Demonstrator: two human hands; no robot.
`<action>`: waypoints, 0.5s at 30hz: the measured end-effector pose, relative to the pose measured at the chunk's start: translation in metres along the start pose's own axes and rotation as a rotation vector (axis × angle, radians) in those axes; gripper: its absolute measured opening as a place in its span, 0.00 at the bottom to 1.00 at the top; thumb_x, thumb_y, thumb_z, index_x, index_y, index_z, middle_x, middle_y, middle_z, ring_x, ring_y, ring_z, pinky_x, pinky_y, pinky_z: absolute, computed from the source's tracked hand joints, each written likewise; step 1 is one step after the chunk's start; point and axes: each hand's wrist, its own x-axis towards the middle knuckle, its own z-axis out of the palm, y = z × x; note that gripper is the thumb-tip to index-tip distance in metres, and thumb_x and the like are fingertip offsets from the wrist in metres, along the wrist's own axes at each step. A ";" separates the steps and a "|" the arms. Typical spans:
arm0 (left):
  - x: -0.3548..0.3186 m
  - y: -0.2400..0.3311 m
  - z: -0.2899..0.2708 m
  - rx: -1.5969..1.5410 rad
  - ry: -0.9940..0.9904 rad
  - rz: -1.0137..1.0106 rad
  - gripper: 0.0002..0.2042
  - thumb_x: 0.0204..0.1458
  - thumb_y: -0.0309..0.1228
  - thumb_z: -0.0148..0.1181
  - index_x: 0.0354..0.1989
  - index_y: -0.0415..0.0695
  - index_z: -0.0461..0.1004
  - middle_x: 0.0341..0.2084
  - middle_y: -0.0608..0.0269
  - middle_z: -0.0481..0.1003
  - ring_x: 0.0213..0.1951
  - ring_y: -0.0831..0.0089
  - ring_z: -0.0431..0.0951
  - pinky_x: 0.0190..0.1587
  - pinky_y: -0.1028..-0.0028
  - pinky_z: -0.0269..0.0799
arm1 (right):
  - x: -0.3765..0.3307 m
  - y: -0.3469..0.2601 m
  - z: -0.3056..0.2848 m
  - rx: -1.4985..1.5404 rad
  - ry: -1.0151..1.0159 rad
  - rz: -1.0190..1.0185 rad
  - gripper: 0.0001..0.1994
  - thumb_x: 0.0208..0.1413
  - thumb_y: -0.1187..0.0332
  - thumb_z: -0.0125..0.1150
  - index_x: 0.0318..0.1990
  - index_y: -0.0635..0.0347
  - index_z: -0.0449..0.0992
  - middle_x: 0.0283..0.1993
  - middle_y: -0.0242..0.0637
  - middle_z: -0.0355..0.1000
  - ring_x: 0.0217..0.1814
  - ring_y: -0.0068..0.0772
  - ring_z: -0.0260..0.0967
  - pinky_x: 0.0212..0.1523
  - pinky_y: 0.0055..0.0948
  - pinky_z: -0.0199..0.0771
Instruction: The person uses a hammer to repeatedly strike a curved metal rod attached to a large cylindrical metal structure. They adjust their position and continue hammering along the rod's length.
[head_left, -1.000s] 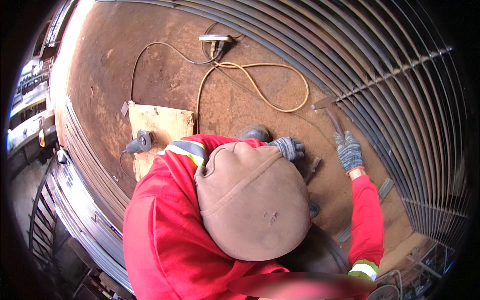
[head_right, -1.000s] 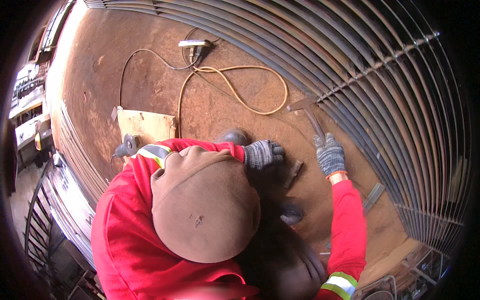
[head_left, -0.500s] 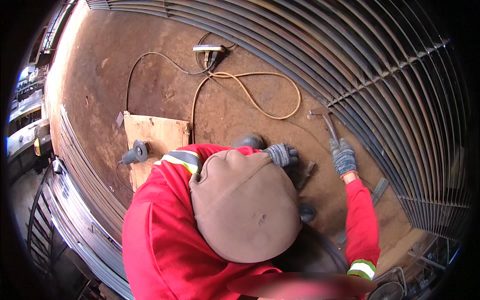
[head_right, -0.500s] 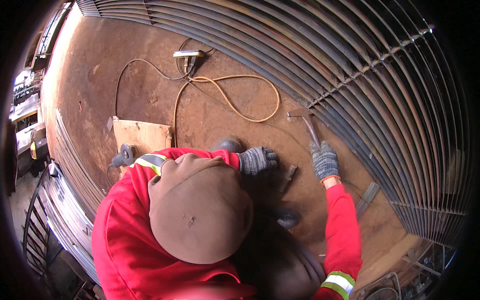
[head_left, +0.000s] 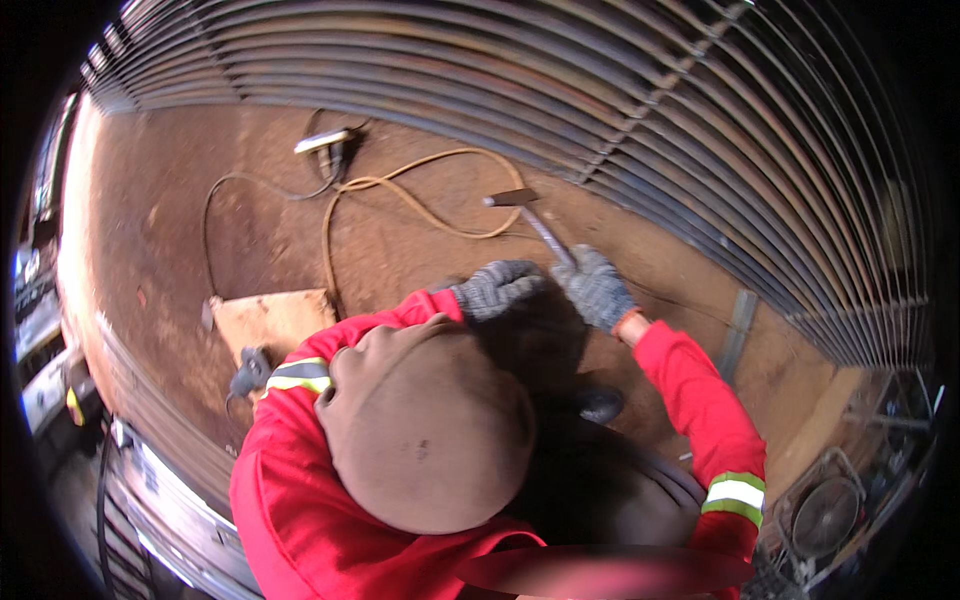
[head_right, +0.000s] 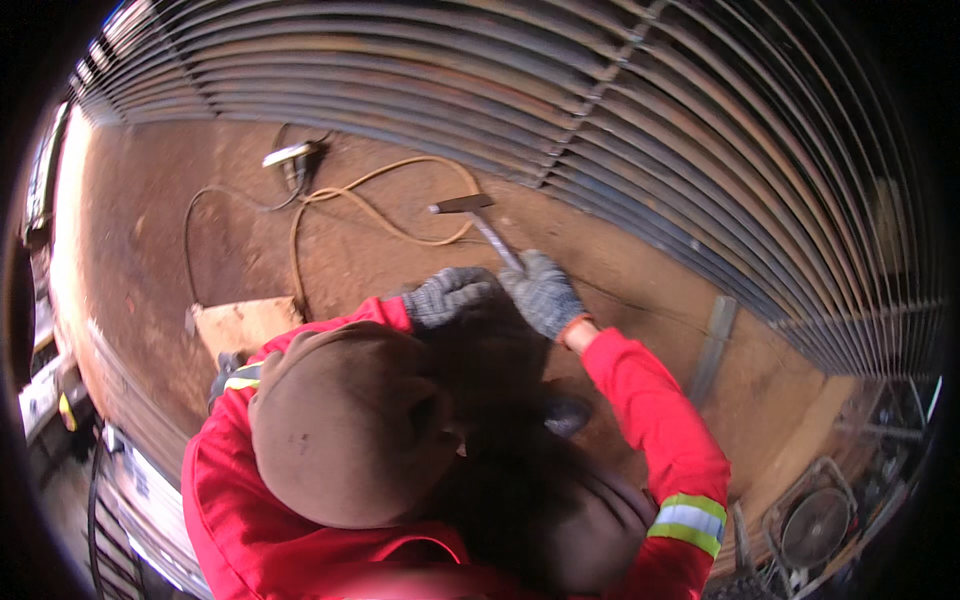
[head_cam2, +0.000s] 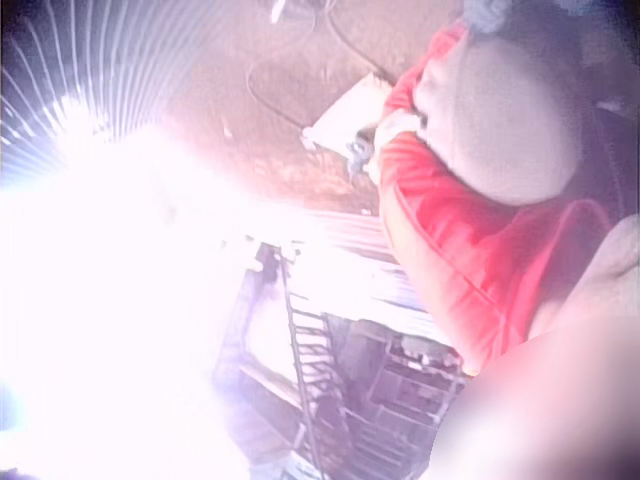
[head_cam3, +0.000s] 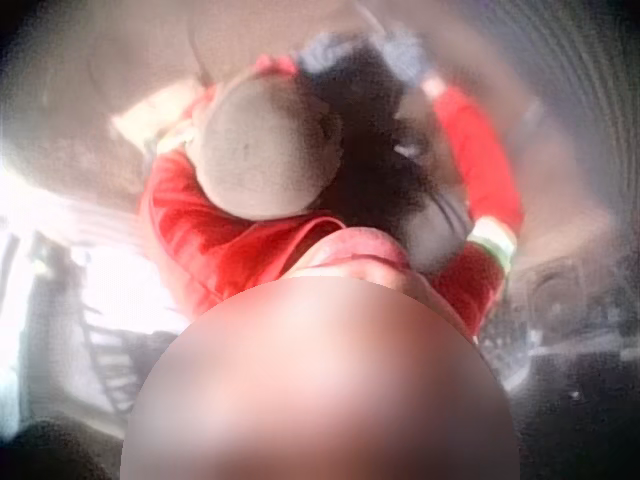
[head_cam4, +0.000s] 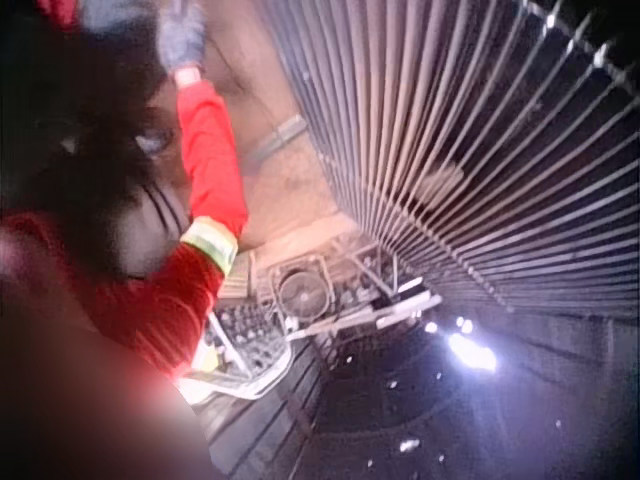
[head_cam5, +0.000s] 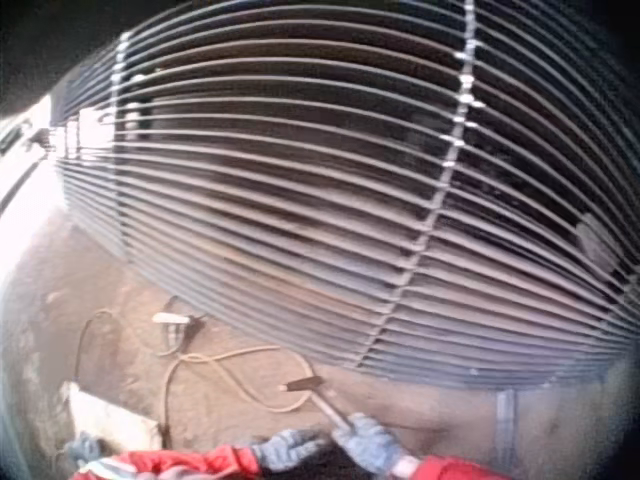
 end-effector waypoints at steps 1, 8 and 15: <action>0.001 0.004 0.003 -0.031 -0.016 -0.029 0.15 0.62 0.37 0.50 0.48 0.41 0.74 0.41 0.53 0.78 0.45 0.61 0.76 0.49 0.64 0.71 | 0.002 -0.003 0.002 0.028 -0.041 0.055 0.13 0.55 0.63 0.60 0.37 0.67 0.73 0.31 0.53 0.72 0.34 0.52 0.70 0.38 0.42 0.71; 0.006 0.006 0.032 -0.443 -0.081 -0.288 0.21 0.60 0.44 0.56 0.57 0.45 0.70 0.44 0.63 0.76 0.46 0.72 0.75 0.50 0.69 0.71 | -0.041 -0.001 0.019 0.208 0.031 0.028 0.11 0.55 0.70 0.57 0.43 0.66 0.71 0.36 0.52 0.74 0.39 0.50 0.74 0.41 0.40 0.73; 0.020 0.040 0.032 -0.116 0.032 0.007 0.18 0.61 0.38 0.54 0.55 0.40 0.71 0.44 0.60 0.76 0.46 0.75 0.75 0.50 0.73 0.69 | -0.048 -0.011 0.015 0.106 0.080 -0.019 0.17 0.58 0.60 0.58 0.49 0.59 0.69 0.33 0.54 0.75 0.36 0.59 0.74 0.36 0.48 0.75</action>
